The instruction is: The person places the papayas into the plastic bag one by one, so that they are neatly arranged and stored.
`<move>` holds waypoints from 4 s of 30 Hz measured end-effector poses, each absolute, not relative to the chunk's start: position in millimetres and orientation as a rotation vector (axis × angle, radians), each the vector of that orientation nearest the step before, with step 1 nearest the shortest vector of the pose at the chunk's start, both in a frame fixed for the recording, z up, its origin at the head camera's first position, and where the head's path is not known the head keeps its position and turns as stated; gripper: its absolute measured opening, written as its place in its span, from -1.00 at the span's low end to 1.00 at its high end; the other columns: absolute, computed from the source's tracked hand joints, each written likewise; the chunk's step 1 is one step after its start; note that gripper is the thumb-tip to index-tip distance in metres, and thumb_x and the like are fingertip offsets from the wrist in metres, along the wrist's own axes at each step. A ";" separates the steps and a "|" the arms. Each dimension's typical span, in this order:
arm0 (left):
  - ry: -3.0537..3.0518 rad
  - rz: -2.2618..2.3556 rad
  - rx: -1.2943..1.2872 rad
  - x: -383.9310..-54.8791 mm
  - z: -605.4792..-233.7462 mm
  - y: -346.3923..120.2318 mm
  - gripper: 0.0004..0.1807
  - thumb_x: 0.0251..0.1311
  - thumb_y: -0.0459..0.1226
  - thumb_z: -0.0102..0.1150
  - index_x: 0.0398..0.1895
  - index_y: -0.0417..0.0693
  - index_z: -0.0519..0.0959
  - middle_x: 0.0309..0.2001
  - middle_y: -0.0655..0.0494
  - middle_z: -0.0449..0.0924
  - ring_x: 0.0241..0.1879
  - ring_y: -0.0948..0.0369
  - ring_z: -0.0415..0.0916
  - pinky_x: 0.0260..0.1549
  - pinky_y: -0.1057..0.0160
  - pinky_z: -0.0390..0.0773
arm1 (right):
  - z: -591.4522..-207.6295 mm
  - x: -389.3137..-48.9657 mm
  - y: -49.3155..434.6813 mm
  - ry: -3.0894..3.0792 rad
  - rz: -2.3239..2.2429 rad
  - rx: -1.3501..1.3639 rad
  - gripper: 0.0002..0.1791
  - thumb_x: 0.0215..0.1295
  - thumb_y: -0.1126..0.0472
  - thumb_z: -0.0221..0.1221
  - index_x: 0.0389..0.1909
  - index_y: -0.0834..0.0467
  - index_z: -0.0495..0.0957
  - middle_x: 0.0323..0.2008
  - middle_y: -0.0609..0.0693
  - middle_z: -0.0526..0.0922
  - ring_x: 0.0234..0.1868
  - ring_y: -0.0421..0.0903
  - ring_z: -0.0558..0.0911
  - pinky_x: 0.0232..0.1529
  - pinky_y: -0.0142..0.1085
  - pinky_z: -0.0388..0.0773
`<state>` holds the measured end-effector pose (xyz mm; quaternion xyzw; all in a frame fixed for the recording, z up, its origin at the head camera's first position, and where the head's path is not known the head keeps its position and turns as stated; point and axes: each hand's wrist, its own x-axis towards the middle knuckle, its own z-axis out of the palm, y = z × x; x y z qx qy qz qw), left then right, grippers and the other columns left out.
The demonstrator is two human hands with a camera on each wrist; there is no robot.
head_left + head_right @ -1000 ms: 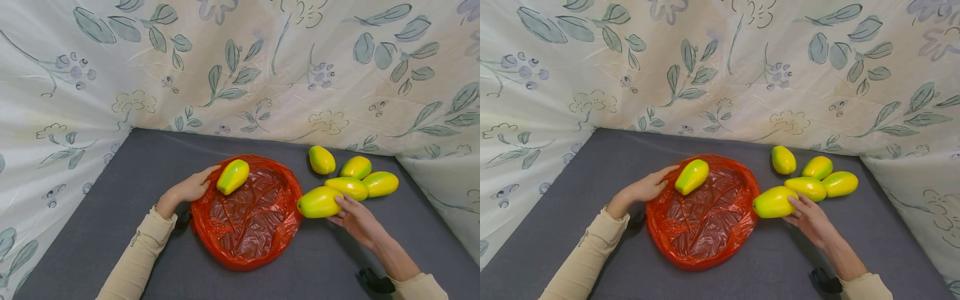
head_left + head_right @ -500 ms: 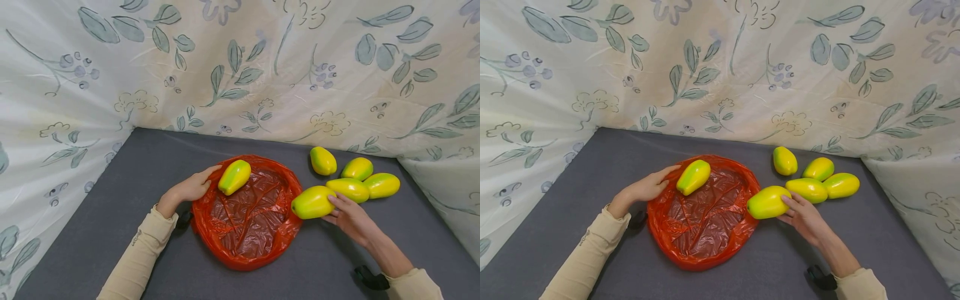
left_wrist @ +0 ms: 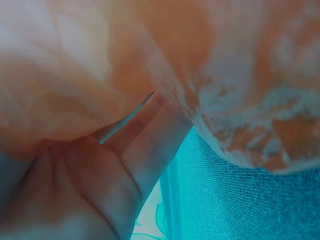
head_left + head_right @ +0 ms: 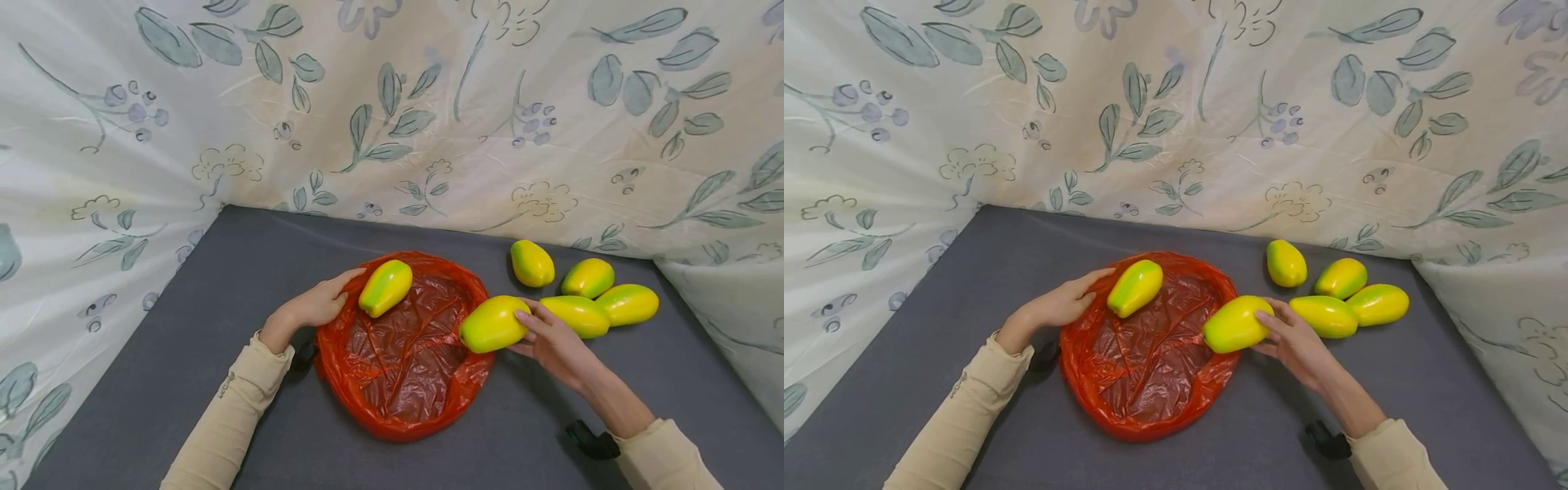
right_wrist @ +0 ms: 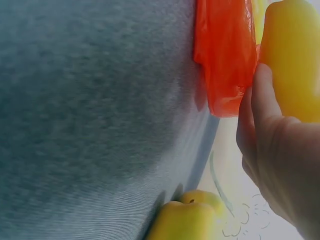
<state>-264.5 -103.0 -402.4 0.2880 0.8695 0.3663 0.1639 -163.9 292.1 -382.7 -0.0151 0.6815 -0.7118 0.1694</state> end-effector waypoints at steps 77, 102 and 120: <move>2.428 1.086 0.796 -265.3 -403.2 -101.1 -0.41 0.42 -0.41 -0.25 0.49 -0.09 -0.01 0.38 -0.19 0.13 0.07 0.00 0.44 0.09 0.01 0.41 | -393.0 -194.5 132.8 1.785 -1.691 -0.184 -0.36 0.32 0.09 0.19 0.32 0.22 0.20 0.16 0.21 0.37 0.05 0.07 0.52 0.02 -0.06 0.50; 2.468 1.047 0.821 -265.9 -403.3 -102.3 -0.41 0.41 -0.42 -0.23 0.49 -0.11 0.01 0.41 -0.18 0.09 0.23 -0.04 0.25 0.25 -0.04 0.17 | -401.5 -190.5 128.5 1.810 -1.693 -0.112 -0.31 0.30 0.19 0.21 0.36 0.27 0.14 0.14 0.25 0.37 0.03 0.03 0.52 0.06 -0.11 0.47; 2.470 1.038 0.819 -266.3 -402.7 -101.9 -0.41 0.42 -0.42 -0.23 0.49 -0.11 0.00 0.42 -0.18 0.07 0.18 -0.04 0.28 0.23 -0.04 0.20 | -402.9 -188.0 112.0 1.870 -1.634 -0.022 -0.23 0.23 0.07 0.28 0.35 0.22 0.14 0.05 0.24 0.41 -0.08 0.06 0.58 -0.15 -0.03 0.58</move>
